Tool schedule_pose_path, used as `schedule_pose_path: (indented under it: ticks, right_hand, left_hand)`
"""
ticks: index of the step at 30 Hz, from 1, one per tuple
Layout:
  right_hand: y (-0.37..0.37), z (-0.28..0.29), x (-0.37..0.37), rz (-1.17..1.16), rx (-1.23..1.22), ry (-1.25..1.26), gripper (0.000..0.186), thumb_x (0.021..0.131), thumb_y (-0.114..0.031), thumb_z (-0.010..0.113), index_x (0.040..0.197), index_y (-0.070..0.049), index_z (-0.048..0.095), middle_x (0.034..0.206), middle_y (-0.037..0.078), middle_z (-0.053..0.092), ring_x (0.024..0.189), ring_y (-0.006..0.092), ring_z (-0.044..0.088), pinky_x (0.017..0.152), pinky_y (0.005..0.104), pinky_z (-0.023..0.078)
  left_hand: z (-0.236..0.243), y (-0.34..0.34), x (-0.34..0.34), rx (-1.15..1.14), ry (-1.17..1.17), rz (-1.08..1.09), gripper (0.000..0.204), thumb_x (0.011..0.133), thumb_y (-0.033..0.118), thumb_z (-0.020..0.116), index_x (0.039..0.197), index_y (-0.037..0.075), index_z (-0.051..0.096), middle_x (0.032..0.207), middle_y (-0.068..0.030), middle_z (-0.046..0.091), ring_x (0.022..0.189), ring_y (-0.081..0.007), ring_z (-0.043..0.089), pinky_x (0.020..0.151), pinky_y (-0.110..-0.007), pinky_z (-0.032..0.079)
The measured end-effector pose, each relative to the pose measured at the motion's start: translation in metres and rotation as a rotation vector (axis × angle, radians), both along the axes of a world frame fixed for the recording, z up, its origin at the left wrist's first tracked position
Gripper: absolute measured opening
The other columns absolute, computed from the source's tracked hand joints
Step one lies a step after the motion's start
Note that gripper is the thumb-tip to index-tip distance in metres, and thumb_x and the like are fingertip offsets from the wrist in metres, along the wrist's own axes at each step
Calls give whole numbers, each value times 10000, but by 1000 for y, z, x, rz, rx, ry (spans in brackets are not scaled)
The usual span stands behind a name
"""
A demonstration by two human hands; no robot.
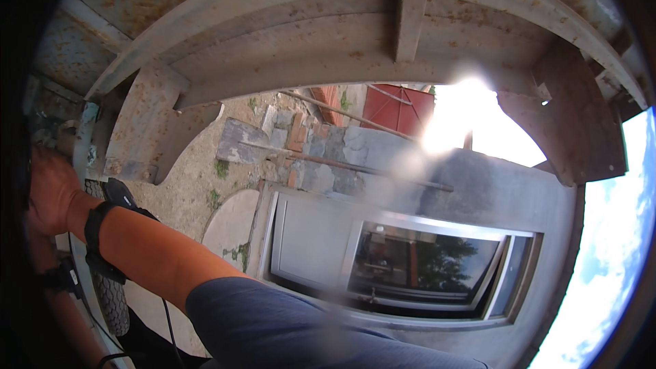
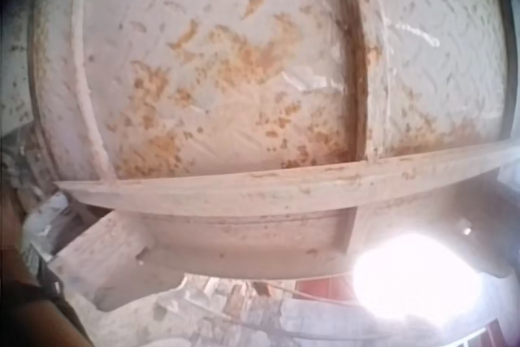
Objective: The person removes a bolt from the underside of a three-wheeled vehicle using a wrench, applies grease to the bolt with a small stick, and reinstalls the bolt into the same location. The person repeats the greasing and reinstallation process.
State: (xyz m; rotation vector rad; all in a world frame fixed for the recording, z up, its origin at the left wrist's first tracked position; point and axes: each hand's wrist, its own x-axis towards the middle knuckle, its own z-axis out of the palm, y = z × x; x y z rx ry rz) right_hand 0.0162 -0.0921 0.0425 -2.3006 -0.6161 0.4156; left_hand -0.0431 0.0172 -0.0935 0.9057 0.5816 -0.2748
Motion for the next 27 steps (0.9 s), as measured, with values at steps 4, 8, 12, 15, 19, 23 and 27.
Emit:
schedule_pose_path:
  ticks: [4, 8, 12, 15, 19, 23, 27]
  right_hand:
    - [-3, 11, 7, 77, -12, 46, 774, 673, -200, 618, 1329, 168, 437, 1324, 351, 483, 1195, 459, 506, 1037, 485, 409]
    - [-2, 11, 7, 56, -4, 23, 797, 679, -190, 615, 1358, 168, 400, 1316, 353, 485, 1197, 470, 510, 1047, 494, 405]
    - [-3, 8, 5, 37, 6, -10, 791, 681, -192, 615, 1352, 170, 403, 1304, 354, 491, 1198, 473, 508, 1038, 493, 411]
    - [-3, 11, 6, 42, 4, -11, 784, 685, -192, 616, 1346, 173, 404, 1295, 352, 494, 1191, 470, 510, 1026, 490, 418]
    - [-2, 12, 6, 88, -25, -37, 784, 688, -191, 617, 1346, 177, 403, 1285, 350, 496, 1181, 465, 512, 1017, 484, 424]
    - [-3, 9, 6, 66, -10, -57, 795, 685, -189, 617, 1353, 181, 397, 1276, 350, 497, 1179, 462, 510, 1013, 482, 426]
    - [-3, 8, 6, 65, -17, -32, 813, 675, -192, 620, 1358, 185, 390, 1281, 352, 492, 1176, 461, 508, 1007, 482, 431]
  left_hand:
    - [1, -1, -1, -4, -1, 8, 364, 965, 44, 617, 1317, -17, 547, 1238, -74, 628, 1092, -151, 612, 910, -321, 531]
    - [4, -4, 1, -7, -6, 7, 361, 966, 44, 615, 1316, -17, 548, 1238, -74, 628, 1092, -151, 611, 910, -321, 531]
    - [6, -7, 2, -15, -1, 6, 359, 967, 44, 613, 1315, -17, 548, 1237, -73, 628, 1091, -150, 611, 910, -321, 530]
    - [5, -6, 2, -11, 6, 12, 357, 968, 44, 611, 1314, -17, 549, 1237, -73, 628, 1091, -150, 611, 910, -321, 530]
    - [6, -5, 3, -16, 4, 9, 354, 969, 44, 609, 1313, -18, 549, 1236, -72, 628, 1090, -150, 610, 910, -321, 530]
    - [7, -5, 5, -20, 2, 8, 351, 971, 44, 607, 1311, -18, 550, 1236, -72, 628, 1090, -149, 610, 910, -321, 529]
    - [5, -5, 4, -17, 5, 8, 349, 972, 45, 605, 1310, -18, 550, 1236, -71, 628, 1089, -149, 609, 910, -321, 529]
